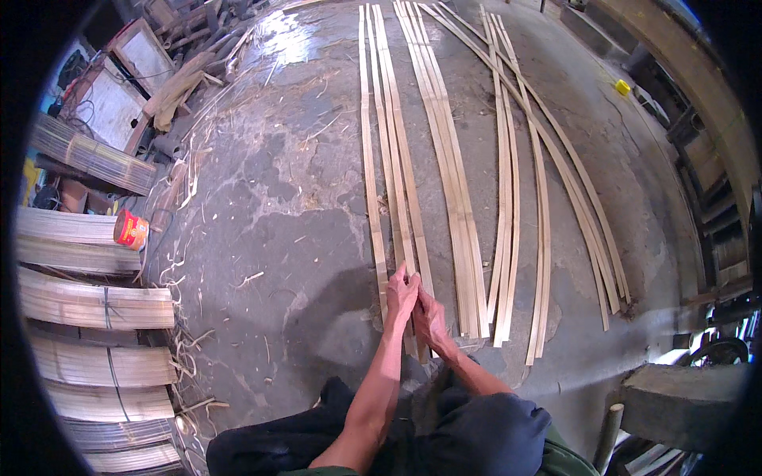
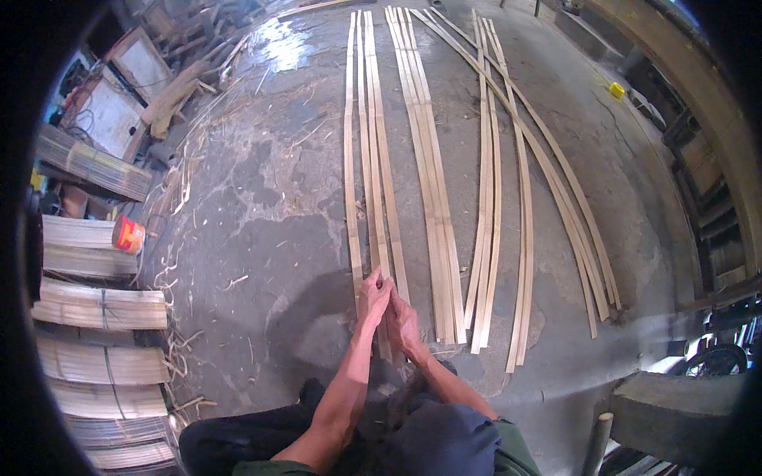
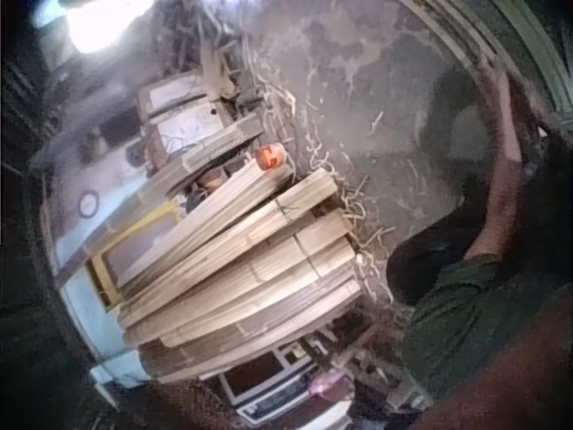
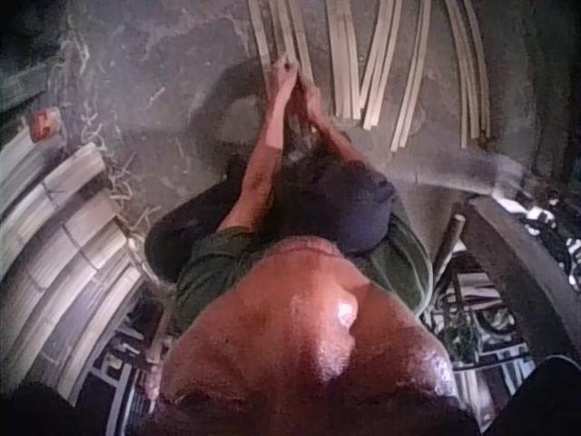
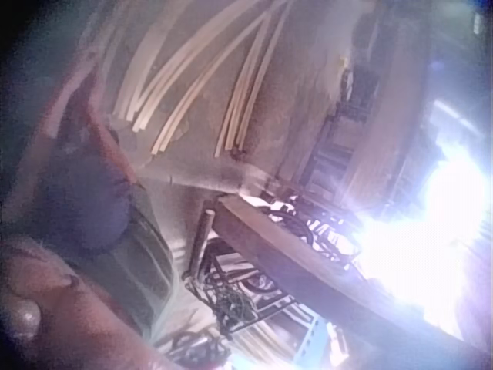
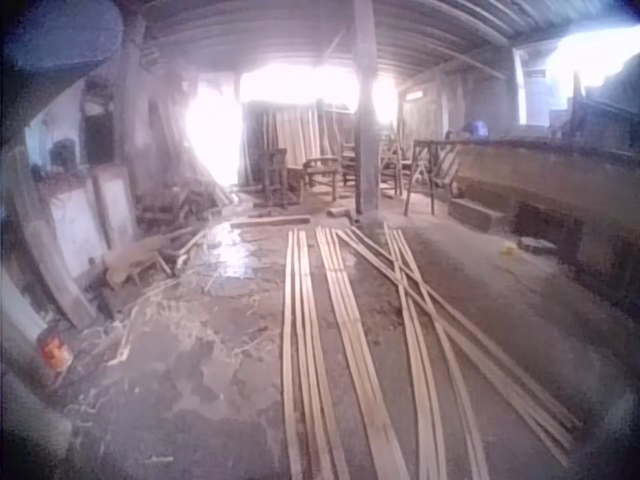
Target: The person sits on the floor and sorts long, thin bamboo strips by hand. They pick up individual strips, align them, and place them into a neat pile. The person also unties a bundle of bamboo strips and adds them to the sorted pile.
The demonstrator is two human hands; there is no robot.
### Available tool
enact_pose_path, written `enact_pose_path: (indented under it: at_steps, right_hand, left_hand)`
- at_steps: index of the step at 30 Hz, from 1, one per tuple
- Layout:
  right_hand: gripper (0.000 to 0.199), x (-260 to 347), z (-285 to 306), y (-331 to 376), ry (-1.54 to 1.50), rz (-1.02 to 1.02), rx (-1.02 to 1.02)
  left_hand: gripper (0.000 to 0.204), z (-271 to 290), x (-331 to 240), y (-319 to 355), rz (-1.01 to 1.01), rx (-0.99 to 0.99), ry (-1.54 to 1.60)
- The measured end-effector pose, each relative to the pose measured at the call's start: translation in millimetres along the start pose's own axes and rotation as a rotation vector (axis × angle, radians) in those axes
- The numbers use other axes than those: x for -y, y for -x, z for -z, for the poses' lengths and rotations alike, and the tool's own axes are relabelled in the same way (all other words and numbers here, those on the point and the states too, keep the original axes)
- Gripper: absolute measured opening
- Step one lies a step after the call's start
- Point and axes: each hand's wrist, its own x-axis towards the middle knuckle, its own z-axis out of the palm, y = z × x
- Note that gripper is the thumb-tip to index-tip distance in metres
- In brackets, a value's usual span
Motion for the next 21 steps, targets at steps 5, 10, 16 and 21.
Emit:
enact_pose_path:
  at_steps: [5,10,16,21]
  right_hand:
    - [0.047,-19.8,3.5,-2.0,0.147,0.200,-0.075]
    - [0.044,-16.9,12.7,-2.4,0.392,0.122,-0.031]
    - [0.039,-16.4,40.0,7.8,0.604,0.076,0.073]
    - [0.047,-14.7,74.7,14.7,0.718,0.177,-0.308]
  left_hand:
    - [0.052,-1.9,-1.6,-1.8,-0.083,0.016,-0.182]
    - [0.050,-4.6,-8.4,0.1,-0.059,0.023,-0.360]
    - [0.053,-13.9,-8.8,12.6,-0.140,0.026,-0.428]
    - [0.061,-6.5,7.9,-0.4,-0.147,0.064,-0.684]
